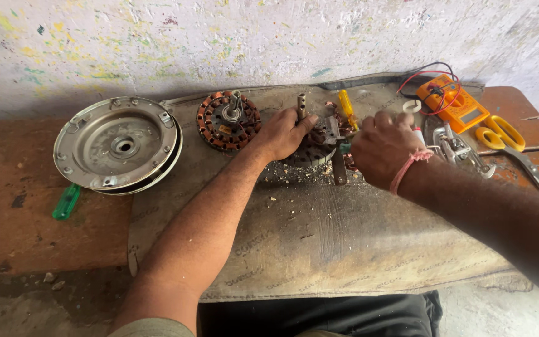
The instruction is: The person removes copper windings from a motor stator using a screwdriver and pliers on a wooden workbench.
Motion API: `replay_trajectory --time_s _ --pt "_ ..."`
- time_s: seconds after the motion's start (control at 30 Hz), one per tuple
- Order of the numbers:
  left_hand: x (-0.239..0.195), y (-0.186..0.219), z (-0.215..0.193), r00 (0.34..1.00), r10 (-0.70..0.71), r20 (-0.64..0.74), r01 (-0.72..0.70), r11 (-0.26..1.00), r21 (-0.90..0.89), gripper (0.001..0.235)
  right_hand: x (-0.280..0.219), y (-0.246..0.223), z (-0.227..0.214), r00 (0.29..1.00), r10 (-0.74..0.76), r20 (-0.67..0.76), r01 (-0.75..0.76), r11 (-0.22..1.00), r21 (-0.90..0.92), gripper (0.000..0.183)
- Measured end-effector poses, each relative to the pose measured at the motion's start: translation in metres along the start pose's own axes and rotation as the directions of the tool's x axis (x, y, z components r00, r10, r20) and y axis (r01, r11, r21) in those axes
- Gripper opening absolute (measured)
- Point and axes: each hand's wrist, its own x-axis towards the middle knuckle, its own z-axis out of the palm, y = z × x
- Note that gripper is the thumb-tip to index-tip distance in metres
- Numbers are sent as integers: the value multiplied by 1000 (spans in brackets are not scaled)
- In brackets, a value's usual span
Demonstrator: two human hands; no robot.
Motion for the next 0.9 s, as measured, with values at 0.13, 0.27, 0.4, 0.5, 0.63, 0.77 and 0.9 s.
replay_trajectory --time_s 0.13,0.27,0.4,0.5,0.63,0.77,0.9 --pt "1 -2 1 1000 2 -20 -2 1000 22 57 16 10 26 998 -21 63 6 972 235 15" --pt "-1 -1 0 999 -42 -2 42 999 -14 56 25 33 65 987 -85 137 -47 659 751 24" --pt "1 -2 1 999 -45 -10 45 999 -7 56 18 41 78 985 -36 169 -110 620 777 18" --pt "3 -5 1 999 -32 -7 33 999 23 57 2 50 64 977 151 147 -210 613 762 13" --pt "4 -5 2 999 -45 20 45 998 36 57 -20 80 56 880 356 -315 -23 694 719 13" --pt "-2 2 -3 998 36 -51 -31 994 105 58 -34 74 75 794 365 -486 -183 906 382 18" --pt "-9 16 -5 994 28 -106 -8 983 184 53 -37 55 94 882 377 -284 -337 924 180 19"
